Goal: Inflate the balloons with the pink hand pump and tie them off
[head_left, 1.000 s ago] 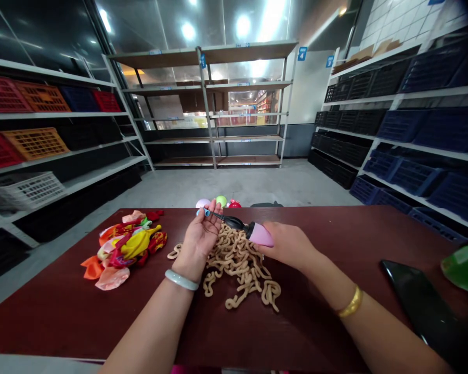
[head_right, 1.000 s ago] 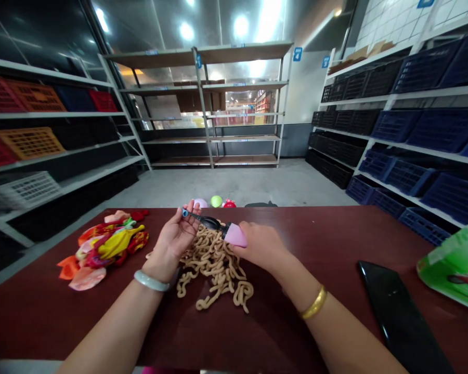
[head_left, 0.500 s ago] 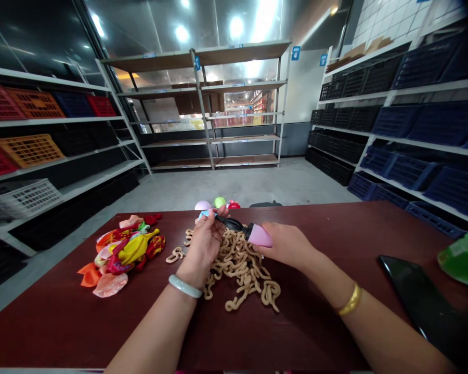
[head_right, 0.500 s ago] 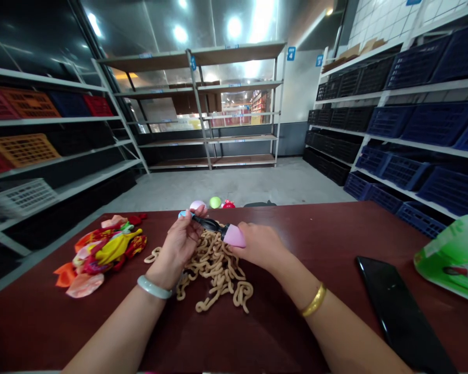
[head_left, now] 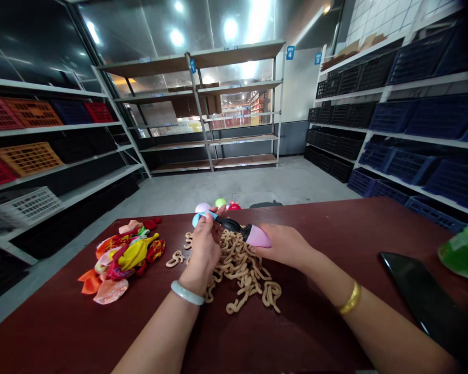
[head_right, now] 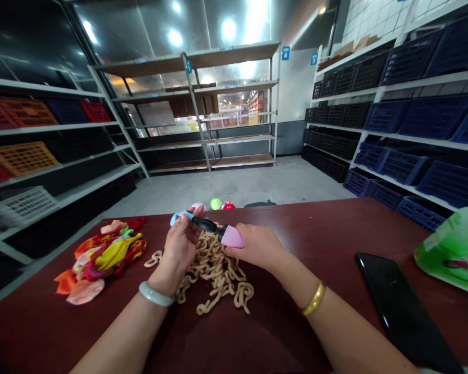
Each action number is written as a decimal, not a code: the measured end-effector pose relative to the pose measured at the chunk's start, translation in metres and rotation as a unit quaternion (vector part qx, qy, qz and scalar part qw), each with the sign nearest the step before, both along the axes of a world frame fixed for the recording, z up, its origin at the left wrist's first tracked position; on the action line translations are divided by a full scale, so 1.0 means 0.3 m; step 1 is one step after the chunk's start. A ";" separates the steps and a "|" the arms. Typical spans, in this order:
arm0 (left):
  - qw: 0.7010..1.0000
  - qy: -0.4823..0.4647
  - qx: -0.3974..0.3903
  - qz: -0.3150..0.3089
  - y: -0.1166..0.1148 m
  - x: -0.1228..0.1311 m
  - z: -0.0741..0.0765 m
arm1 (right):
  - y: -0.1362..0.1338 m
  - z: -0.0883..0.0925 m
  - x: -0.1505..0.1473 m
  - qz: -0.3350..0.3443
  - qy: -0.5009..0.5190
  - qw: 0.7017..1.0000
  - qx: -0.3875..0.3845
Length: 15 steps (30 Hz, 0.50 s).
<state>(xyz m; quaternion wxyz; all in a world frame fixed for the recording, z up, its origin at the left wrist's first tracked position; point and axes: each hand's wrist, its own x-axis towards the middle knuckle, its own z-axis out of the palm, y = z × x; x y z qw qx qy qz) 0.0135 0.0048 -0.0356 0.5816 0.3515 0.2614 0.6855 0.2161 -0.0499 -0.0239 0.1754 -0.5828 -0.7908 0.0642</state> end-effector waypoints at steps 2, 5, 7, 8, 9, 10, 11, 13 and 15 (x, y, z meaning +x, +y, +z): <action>1.000 0.002 -0.001 -0.003 -0.001 -0.001 0.000 | 0.001 0.000 0.001 -0.002 0.006 1.000 0.003; 1.000 0.012 -0.003 -0.004 -0.001 0.002 -0.002 | 0.001 0.000 0.001 -0.002 0.013 1.000 0.010; 1.000 0.013 -0.006 -0.007 0.000 0.004 -0.006 | 0.001 0.002 0.002 -0.003 0.016 1.000 0.012; 1.000 0.011 -0.008 -0.008 0.000 0.005 -0.009 | 0.001 0.003 0.002 -0.005 0.016 1.000 0.012; 1.000 0.009 -0.009 -0.011 0.000 0.006 -0.011 | 0.001 0.005 0.003 -0.005 0.016 1.000 0.010; 1.000 0.007 -0.010 -0.015 -0.001 0.007 -0.013 | 0.000 0.008 0.004 -0.006 0.015 1.000 0.009; 1.000 0.004 -0.011 -0.018 -0.001 0.006 -0.014 | -0.001 0.010 0.005 -0.006 0.015 1.000 0.007; 1.000 -0.002 -0.013 -0.024 -0.003 0.005 -0.015 | -0.005 0.016 0.005 -0.005 0.016 1.000 0.006; 0.999 -0.007 -0.011 -0.030 -0.006 0.003 -0.013 | -0.008 0.020 0.005 -0.005 0.017 1.000 0.008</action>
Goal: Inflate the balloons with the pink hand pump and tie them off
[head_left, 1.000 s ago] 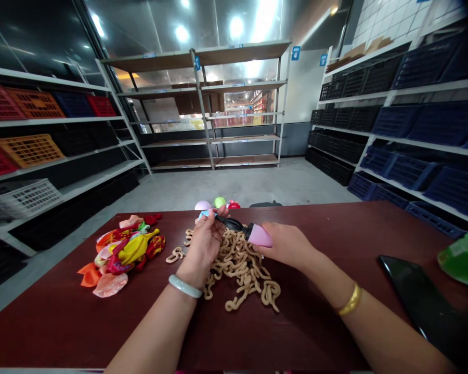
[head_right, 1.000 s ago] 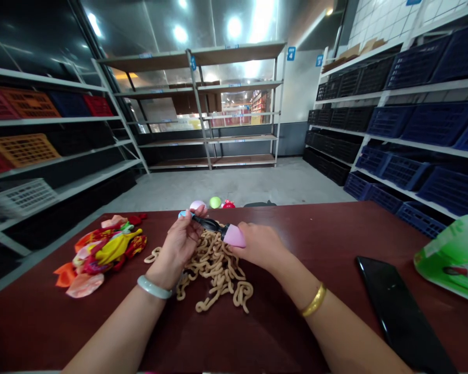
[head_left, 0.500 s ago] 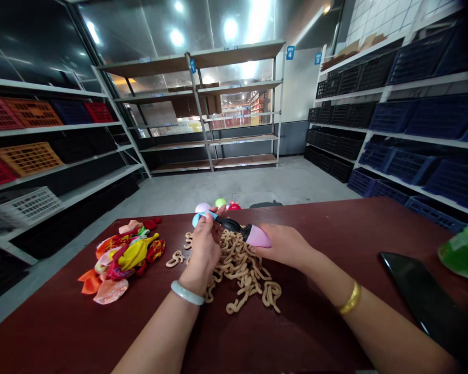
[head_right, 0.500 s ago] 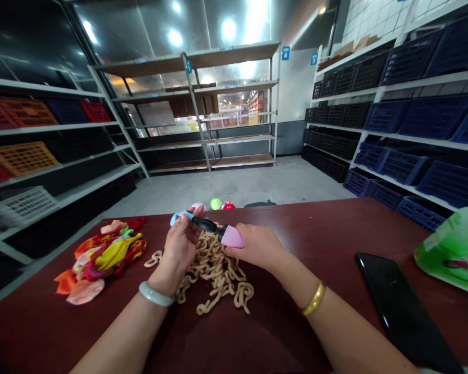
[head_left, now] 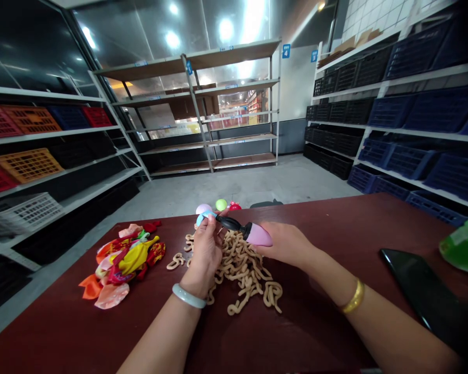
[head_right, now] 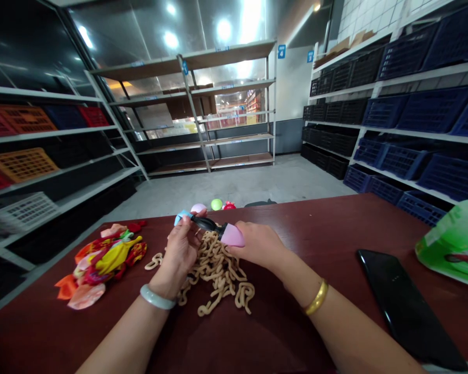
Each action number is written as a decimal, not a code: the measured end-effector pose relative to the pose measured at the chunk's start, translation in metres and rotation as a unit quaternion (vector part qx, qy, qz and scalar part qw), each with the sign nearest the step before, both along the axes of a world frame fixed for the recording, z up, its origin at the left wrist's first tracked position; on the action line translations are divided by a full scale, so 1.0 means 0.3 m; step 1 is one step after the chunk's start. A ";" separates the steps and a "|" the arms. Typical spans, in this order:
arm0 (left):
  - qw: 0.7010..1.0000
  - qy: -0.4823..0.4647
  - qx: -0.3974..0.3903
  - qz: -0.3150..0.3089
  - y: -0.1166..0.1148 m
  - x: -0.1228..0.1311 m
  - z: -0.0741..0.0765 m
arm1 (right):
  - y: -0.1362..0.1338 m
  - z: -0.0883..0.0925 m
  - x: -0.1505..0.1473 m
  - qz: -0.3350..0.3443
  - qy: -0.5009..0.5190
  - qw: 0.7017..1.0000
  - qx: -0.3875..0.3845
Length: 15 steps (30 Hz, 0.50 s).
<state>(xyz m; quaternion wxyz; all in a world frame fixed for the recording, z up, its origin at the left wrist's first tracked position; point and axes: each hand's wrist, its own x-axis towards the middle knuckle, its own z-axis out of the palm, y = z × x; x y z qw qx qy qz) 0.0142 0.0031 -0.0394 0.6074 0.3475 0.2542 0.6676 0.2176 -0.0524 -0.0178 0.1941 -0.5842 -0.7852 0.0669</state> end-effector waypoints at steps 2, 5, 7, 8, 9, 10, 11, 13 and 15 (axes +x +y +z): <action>1.000 -0.008 0.003 -0.004 -0.004 -0.001 0.005 | -0.003 0.004 -0.001 0.000 -0.001 1.000 0.004; 1.000 -0.017 0.002 -0.009 -0.011 0.000 0.017 | -0.004 0.008 -0.002 -0.003 -0.009 1.000 0.005; 1.000 -0.017 -0.002 -0.011 -0.013 0.001 0.021 | -0.003 0.011 -0.002 -0.007 -0.015 1.000 0.001; 1.000 -0.014 -0.006 -0.013 -0.013 0.001 0.022 | -0.003 0.011 -0.002 -0.008 -0.017 1.000 0.000; 1.000 -0.009 -0.010 -0.014 -0.013 0.002 0.021 | -0.002 0.011 -0.002 -0.008 -0.020 1.000 0.000; 1.000 -0.001 -0.013 -0.014 -0.013 0.002 0.020 | -0.001 0.009 -0.001 -0.007 -0.022 1.000 0.001; 1.000 0.009 -0.017 -0.015 -0.014 0.004 0.017 | -0.001 0.007 0.000 -0.006 -0.024 1.000 0.004; 0.999 0.030 -0.025 -0.015 -0.018 0.008 0.012 | 0.001 0.002 0.002 -0.004 -0.032 0.999 0.012; 0.998 0.051 -0.037 -0.012 -0.026 0.014 0.011 | 0.002 -0.004 0.005 -0.004 -0.044 0.999 0.025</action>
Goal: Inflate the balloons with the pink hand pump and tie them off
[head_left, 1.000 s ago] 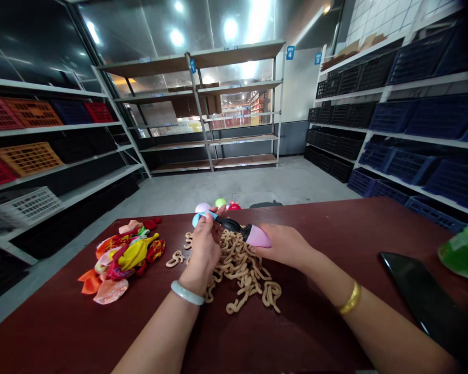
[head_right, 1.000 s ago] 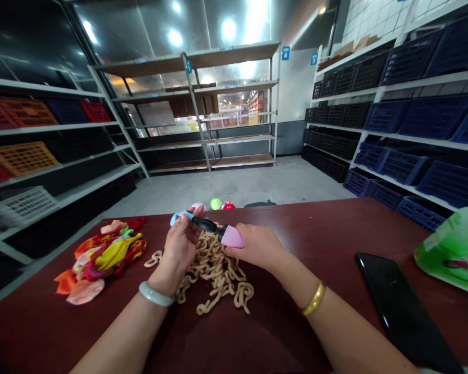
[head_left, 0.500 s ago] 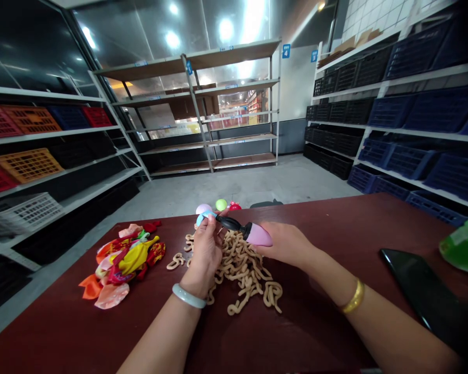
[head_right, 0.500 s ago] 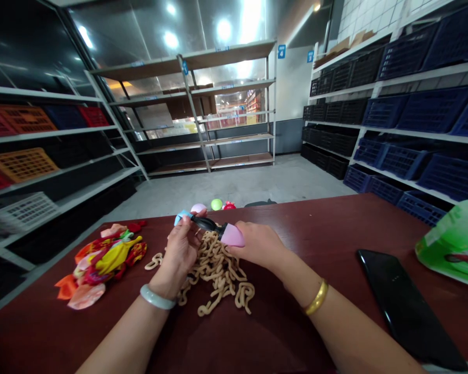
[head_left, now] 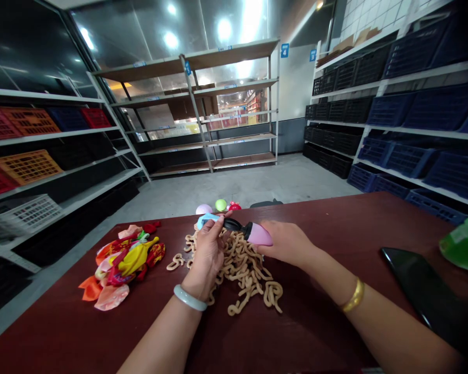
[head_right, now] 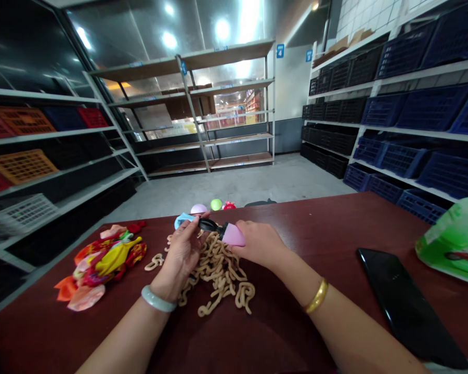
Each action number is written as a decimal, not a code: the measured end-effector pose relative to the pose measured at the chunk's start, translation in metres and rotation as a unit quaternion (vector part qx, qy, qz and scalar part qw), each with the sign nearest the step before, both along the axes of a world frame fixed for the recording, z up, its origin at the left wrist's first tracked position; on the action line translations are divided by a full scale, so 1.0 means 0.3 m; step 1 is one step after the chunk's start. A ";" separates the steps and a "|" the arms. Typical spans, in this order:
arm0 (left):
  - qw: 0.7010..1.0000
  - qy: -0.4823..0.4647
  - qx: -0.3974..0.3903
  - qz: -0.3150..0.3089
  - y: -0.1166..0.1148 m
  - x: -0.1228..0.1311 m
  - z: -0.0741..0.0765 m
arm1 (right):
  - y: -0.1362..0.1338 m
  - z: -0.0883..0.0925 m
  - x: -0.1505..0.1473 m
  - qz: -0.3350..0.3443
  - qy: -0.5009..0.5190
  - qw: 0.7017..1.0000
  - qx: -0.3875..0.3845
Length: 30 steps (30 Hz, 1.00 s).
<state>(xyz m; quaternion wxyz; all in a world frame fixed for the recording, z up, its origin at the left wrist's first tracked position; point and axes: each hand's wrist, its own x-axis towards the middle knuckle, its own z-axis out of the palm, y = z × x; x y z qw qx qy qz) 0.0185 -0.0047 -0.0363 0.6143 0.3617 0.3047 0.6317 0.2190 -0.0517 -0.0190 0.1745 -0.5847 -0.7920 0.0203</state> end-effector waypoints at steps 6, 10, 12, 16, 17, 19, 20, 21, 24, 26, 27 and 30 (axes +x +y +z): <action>0.999 0.043 0.001 0.007 -0.025 0.019 0.015 | 0.005 -0.007 0.007 -0.014 -0.025 0.999 0.024; 0.999 0.011 0.050 -0.005 -0.026 0.018 0.015 | 0.006 -0.005 0.005 -0.014 -0.012 0.999 0.027; 0.998 0.004 0.062 0.000 -0.021 0.013 0.010 | 0.003 -0.005 0.001 -0.009 -0.006 0.999 0.031; 0.998 0.009 0.047 0.030 -0.009 0.010 0.006 | -0.003 -0.006 -0.012 -0.004 -0.006 1.000 0.028; 0.999 0.003 0.040 0.034 -0.008 0.012 0.007 | -0.003 -0.007 -0.015 -0.005 -0.009 1.000 0.024; 0.999 -0.009 0.022 0.031 -0.010 0.020 0.011 | -0.003 -0.011 -0.016 -0.007 -0.014 1.000 0.020; 0.999 -0.014 0.015 0.025 -0.013 0.025 0.013 | -0.002 -0.012 -0.016 -0.007 -0.016 1.000 0.019; 1.000 -0.018 0.010 0.019 -0.017 0.030 0.014 | -0.001 -0.014 -0.015 -0.006 -0.018 1.000 0.017; 0.999 -0.035 0.011 -0.002 -0.033 0.048 0.012 | -0.002 -0.015 -0.013 -0.005 -0.027 1.000 0.012; 0.998 -0.053 0.016 -0.016 -0.042 0.059 0.007 | -0.003 -0.014 -0.013 -0.006 -0.034 0.999 0.012; 0.998 -0.062 0.019 -0.019 -0.044 0.062 0.004 | -0.003 -0.013 -0.014 -0.007 -0.036 0.999 0.012; 0.996 -0.087 0.012 -0.010 -0.038 0.060 -0.001 | -0.002 -0.014 -0.015 -0.003 -0.040 0.999 0.010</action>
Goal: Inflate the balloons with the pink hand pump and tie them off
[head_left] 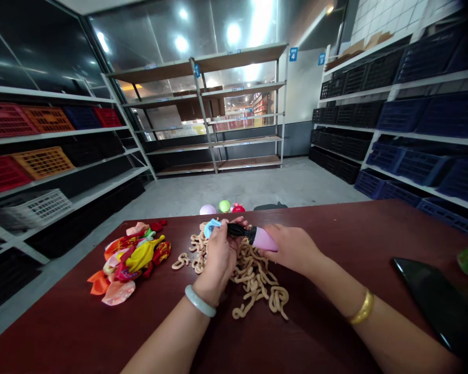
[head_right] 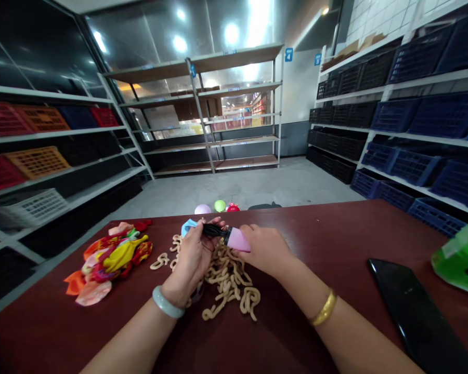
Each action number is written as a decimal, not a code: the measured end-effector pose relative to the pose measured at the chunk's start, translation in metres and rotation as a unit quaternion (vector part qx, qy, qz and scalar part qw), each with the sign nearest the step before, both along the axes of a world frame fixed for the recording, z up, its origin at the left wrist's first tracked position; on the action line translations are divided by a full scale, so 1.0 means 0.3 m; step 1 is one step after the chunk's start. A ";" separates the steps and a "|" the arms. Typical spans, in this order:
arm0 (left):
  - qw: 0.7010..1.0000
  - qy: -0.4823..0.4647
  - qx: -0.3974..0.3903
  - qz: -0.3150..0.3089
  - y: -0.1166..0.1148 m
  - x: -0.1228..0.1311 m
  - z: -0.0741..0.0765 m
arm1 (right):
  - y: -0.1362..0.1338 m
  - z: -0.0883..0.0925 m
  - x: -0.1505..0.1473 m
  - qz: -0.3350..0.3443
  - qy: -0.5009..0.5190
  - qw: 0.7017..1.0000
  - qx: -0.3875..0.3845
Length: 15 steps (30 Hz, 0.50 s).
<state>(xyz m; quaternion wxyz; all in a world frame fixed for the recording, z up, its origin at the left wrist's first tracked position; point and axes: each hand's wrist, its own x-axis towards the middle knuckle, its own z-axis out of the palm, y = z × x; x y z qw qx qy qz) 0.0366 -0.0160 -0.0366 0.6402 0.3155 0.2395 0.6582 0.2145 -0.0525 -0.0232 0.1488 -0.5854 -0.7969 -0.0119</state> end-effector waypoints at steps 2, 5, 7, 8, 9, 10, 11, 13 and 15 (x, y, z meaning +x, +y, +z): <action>1.000 -0.017 -0.019 0.016 0.018 -0.016 0.000 | 0.004 -0.005 0.000 0.004 0.002 1.000 -0.002; 0.993 -0.063 -0.077 0.057 0.055 -0.057 0.008 | 0.011 -0.020 -0.003 0.020 0.008 1.000 -0.010; 0.985 -0.097 -0.112 0.083 0.078 -0.089 0.020 | 0.014 -0.033 -0.008 0.034 0.014 0.999 -0.017; 0.983 -0.110 -0.119 0.090 0.087 -0.105 0.027 | 0.015 -0.039 -0.012 0.042 0.018 0.999 -0.018; 0.982 -0.119 -0.117 0.093 0.094 -0.120 0.034 | 0.015 -0.043 -0.015 0.048 0.022 0.998 -0.016; 0.981 -0.126 -0.108 0.099 0.100 -0.136 0.042 | 0.015 -0.046 -0.017 0.052 0.026 0.998 -0.013; 0.981 -0.131 -0.094 0.109 0.104 -0.153 0.050 | 0.014 -0.047 -0.019 0.056 0.028 0.998 -0.009; 0.980 -0.136 -0.062 0.128 0.111 -0.185 0.065 | 0.012 -0.043 -0.022 0.058 0.024 0.998 -0.005; 0.979 -0.133 -0.029 0.150 0.117 -0.215 0.077 | 0.009 -0.037 -0.022 0.059 0.014 0.998 -0.004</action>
